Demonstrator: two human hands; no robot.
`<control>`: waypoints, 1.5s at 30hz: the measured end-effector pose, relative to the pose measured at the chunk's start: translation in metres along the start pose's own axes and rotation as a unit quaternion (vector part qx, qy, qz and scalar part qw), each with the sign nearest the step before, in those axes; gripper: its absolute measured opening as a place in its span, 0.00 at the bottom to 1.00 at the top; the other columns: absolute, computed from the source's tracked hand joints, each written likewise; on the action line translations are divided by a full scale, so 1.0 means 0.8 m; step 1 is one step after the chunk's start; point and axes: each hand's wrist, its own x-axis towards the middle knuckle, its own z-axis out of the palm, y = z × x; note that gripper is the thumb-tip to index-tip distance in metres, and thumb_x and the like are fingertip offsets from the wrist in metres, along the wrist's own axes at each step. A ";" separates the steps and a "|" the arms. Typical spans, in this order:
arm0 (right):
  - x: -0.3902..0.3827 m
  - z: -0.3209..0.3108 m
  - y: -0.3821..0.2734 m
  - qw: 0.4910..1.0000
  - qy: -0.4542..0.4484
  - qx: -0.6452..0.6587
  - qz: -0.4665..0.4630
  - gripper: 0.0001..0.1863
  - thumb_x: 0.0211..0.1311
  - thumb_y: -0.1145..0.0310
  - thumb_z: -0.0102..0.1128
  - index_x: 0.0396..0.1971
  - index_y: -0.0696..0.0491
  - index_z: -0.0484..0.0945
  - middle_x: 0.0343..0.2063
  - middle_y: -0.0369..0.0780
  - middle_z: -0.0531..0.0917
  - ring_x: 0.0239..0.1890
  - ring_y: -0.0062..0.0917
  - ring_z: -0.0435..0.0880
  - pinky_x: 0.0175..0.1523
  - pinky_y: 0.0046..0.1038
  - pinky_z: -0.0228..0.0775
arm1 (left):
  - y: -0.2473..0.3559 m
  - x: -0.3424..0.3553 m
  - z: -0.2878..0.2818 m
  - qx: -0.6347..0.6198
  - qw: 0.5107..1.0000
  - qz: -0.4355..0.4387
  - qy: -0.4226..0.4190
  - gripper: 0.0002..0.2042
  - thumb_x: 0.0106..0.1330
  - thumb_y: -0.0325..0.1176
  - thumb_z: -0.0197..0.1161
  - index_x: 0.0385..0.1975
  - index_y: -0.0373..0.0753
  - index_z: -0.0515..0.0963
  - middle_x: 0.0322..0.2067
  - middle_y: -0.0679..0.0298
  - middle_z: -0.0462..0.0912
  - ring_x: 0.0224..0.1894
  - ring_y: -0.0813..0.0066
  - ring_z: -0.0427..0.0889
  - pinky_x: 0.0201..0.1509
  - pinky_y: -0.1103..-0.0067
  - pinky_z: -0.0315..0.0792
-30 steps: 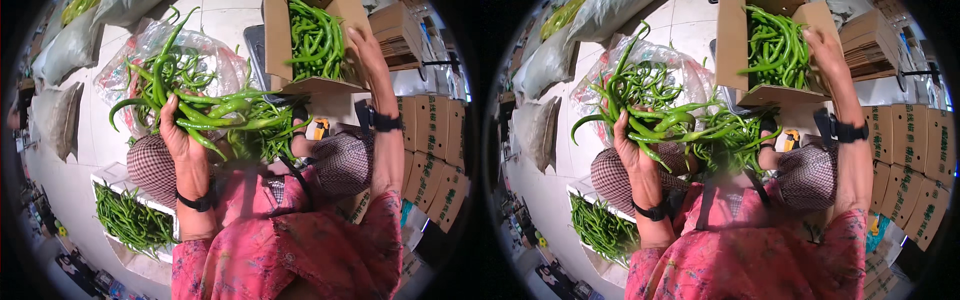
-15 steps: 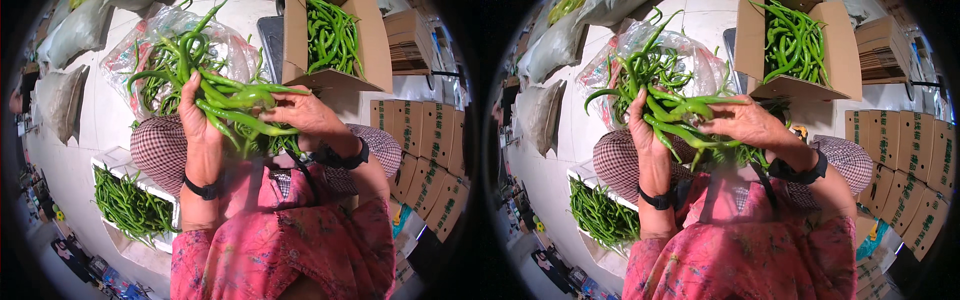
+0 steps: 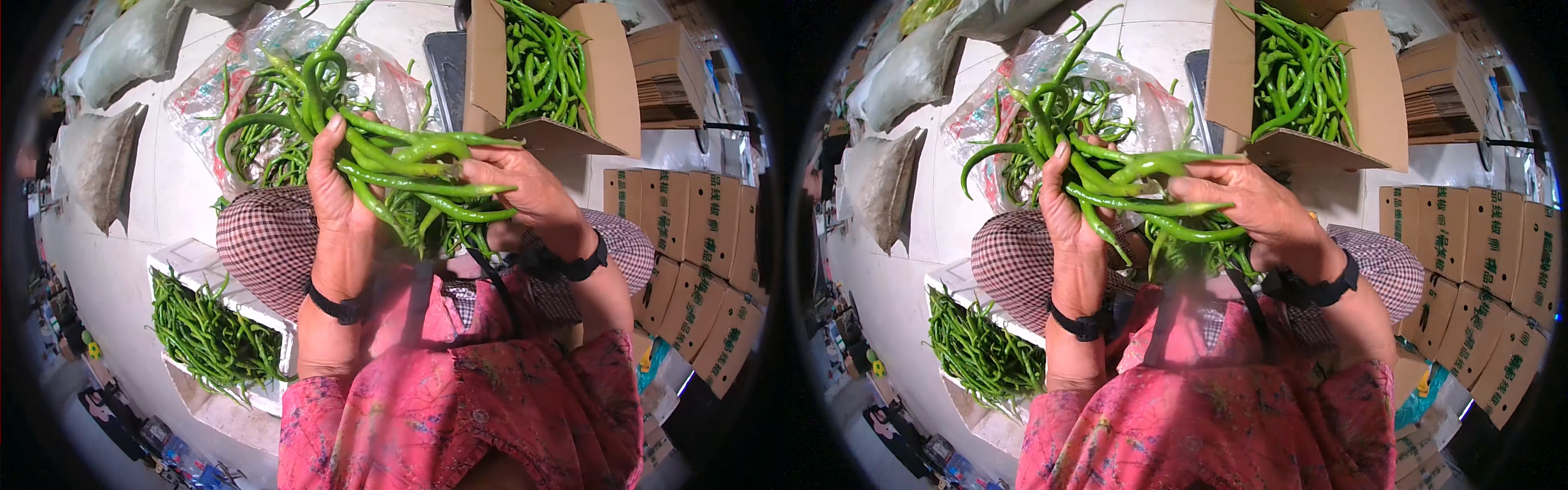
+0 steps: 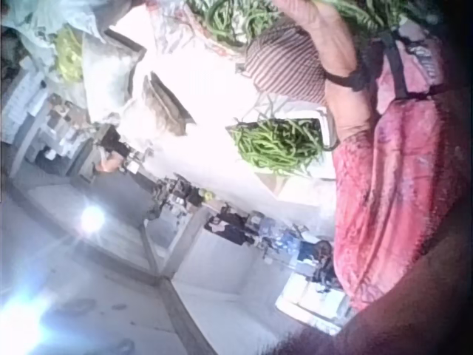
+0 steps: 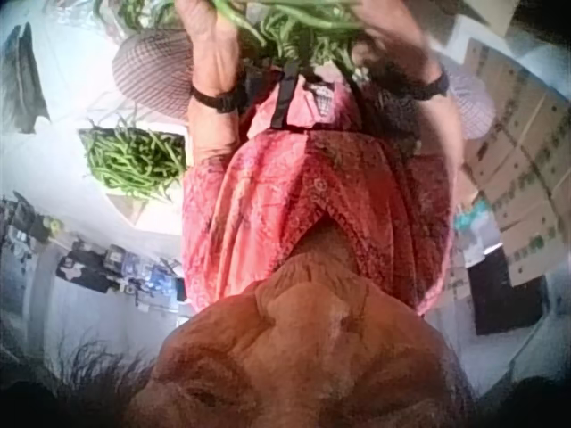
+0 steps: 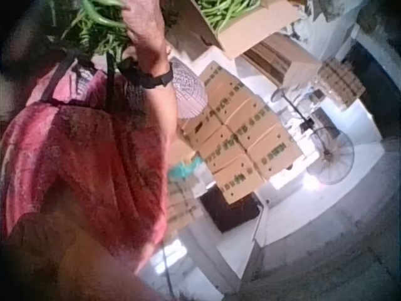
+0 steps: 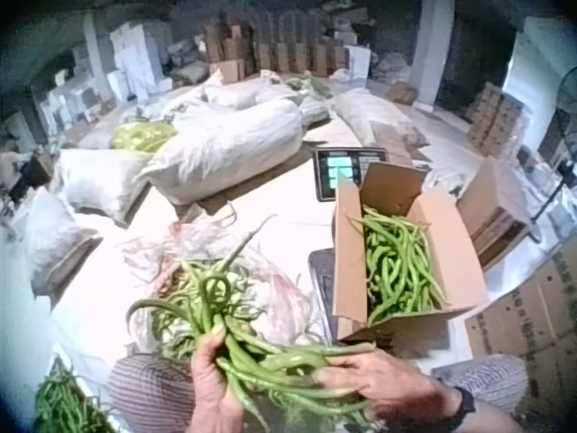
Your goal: Sort green chili peppers from a pile on the floor into a box, weigh the box on a digital scale, and seal the box with a tape dispenser.
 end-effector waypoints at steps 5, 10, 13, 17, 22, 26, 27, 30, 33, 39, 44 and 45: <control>-0.016 -0.026 -0.019 0.935 0.216 -0.251 -0.129 0.12 0.63 0.71 0.58 0.44 0.58 0.81 0.33 0.34 0.82 0.37 0.15 0.78 0.46 0.20 0.71 | -0.004 -0.002 0.000 0.045 0.998 0.032 0.026 0.10 0.62 0.30 0.62 0.40 0.34 0.75 0.33 0.56 0.81 0.39 0.63 0.81 0.51 0.67 0.77; -0.036 0.000 -0.057 0.791 0.271 -0.459 -0.299 0.08 0.58 0.75 0.59 0.37 0.58 0.81 0.32 0.38 0.84 0.34 0.23 0.80 0.41 0.26 0.72 | -0.012 0.003 0.001 0.105 0.992 0.070 0.008 0.09 0.61 0.29 0.63 0.39 0.32 0.76 0.34 0.56 0.82 0.37 0.67 0.82 0.46 0.72 0.79; -0.010 0.030 -0.052 0.682 0.112 -0.595 -0.410 0.10 0.50 0.74 0.62 0.35 0.57 0.81 0.32 0.42 0.81 0.35 0.35 0.79 0.42 0.32 0.73 | -0.017 0.000 0.006 0.102 0.993 0.051 0.008 0.09 0.61 0.28 0.63 0.39 0.32 0.76 0.34 0.55 0.82 0.37 0.67 0.82 0.46 0.72 0.79; 0.026 0.035 -0.018 0.674 0.034 -0.667 -0.316 0.06 0.52 0.75 0.58 0.31 0.56 0.74 0.31 0.43 0.78 0.36 0.38 0.77 0.39 0.39 0.71 | -0.027 0.002 0.008 0.117 0.990 0.077 0.011 0.16 0.59 0.25 0.63 0.47 0.35 0.72 0.31 0.61 0.80 0.31 0.72 0.82 0.38 0.74 0.81; 0.035 0.038 -0.020 0.748 0.030 -0.624 -0.222 0.09 0.50 0.73 0.56 0.31 0.60 0.71 0.26 0.52 0.77 0.32 0.51 0.78 0.37 0.48 0.69 | -0.028 0.003 0.003 0.095 0.994 0.053 -0.022 0.18 0.60 0.26 0.63 0.50 0.35 0.71 0.33 0.61 0.80 0.34 0.73 0.82 0.40 0.76 0.81; 0.037 0.029 -0.026 0.749 0.000 -0.626 -0.219 0.09 0.50 0.72 0.55 0.31 0.59 0.71 0.26 0.50 0.78 0.34 0.50 0.78 0.38 0.47 0.69 | -0.024 0.002 0.001 0.072 0.997 0.019 -0.034 0.19 0.63 0.32 0.60 0.53 0.31 0.72 0.47 0.52 0.80 0.48 0.63 0.81 0.56 0.68 0.75; 0.036 0.025 -0.029 0.762 -0.002 -0.607 -0.227 0.09 0.49 0.71 0.55 0.31 0.59 0.72 0.26 0.50 0.77 0.34 0.49 0.78 0.39 0.45 0.69 | -0.024 0.002 0.001 0.071 0.997 0.020 -0.035 0.19 0.63 0.32 0.60 0.53 0.31 0.72 0.47 0.52 0.80 0.48 0.63 0.81 0.56 0.68 0.75; 0.031 0.010 -0.046 0.781 -0.042 -0.593 -0.192 0.10 0.49 0.69 0.57 0.30 0.60 0.73 0.27 0.48 0.77 0.35 0.47 0.77 0.39 0.41 0.68 | -0.022 0.002 0.004 0.018 0.998 0.006 -0.061 0.17 0.64 0.30 0.58 0.51 0.30 0.73 0.46 0.52 0.81 0.48 0.61 0.81 0.57 0.67 0.75; 0.026 -0.008 -0.070 0.824 -0.143 -0.541 -0.081 0.13 0.53 0.66 0.61 0.35 0.59 0.77 0.25 0.43 0.75 0.29 0.30 0.74 0.35 0.31 0.65 | -0.018 0.004 0.004 -0.025 0.994 -0.003 -0.104 0.15 0.64 0.30 0.57 0.48 0.30 0.74 0.42 0.54 0.82 0.45 0.62 0.81 0.53 0.68 0.77; 0.007 -0.054 -0.097 0.910 -0.230 -0.342 0.049 0.16 0.57 0.64 0.63 0.40 0.59 0.78 0.27 0.30 0.73 0.31 0.15 0.69 0.36 0.24 0.62 | -0.015 0.017 -0.017 0.010 0.998 -0.024 -0.050 0.07 0.64 0.30 0.59 0.38 0.35 0.75 0.30 0.63 0.79 0.34 0.71 0.80 0.42 0.75 0.79; -0.026 -0.066 -0.121 0.941 -0.154 -0.294 0.067 0.16 0.56 0.62 0.66 0.40 0.56 0.77 0.28 0.28 0.74 0.31 0.11 0.69 0.35 0.17 0.61 | -0.013 0.012 -0.010 0.029 0.999 0.003 0.023 0.05 0.63 0.30 0.60 0.32 0.37 0.73 0.25 0.66 0.75 0.28 0.76 0.73 0.33 0.78 0.71; -0.029 -0.069 -0.124 0.930 -0.146 -0.323 0.092 0.15 0.57 0.62 0.65 0.40 0.55 0.77 0.28 0.28 0.74 0.31 0.10 0.69 0.35 0.16 0.61 | -0.012 0.012 -0.010 0.027 0.999 0.003 0.020 0.05 0.63 0.30 0.60 0.32 0.37 0.73 0.25 0.66 0.75 0.28 0.76 0.73 0.33 0.78 0.71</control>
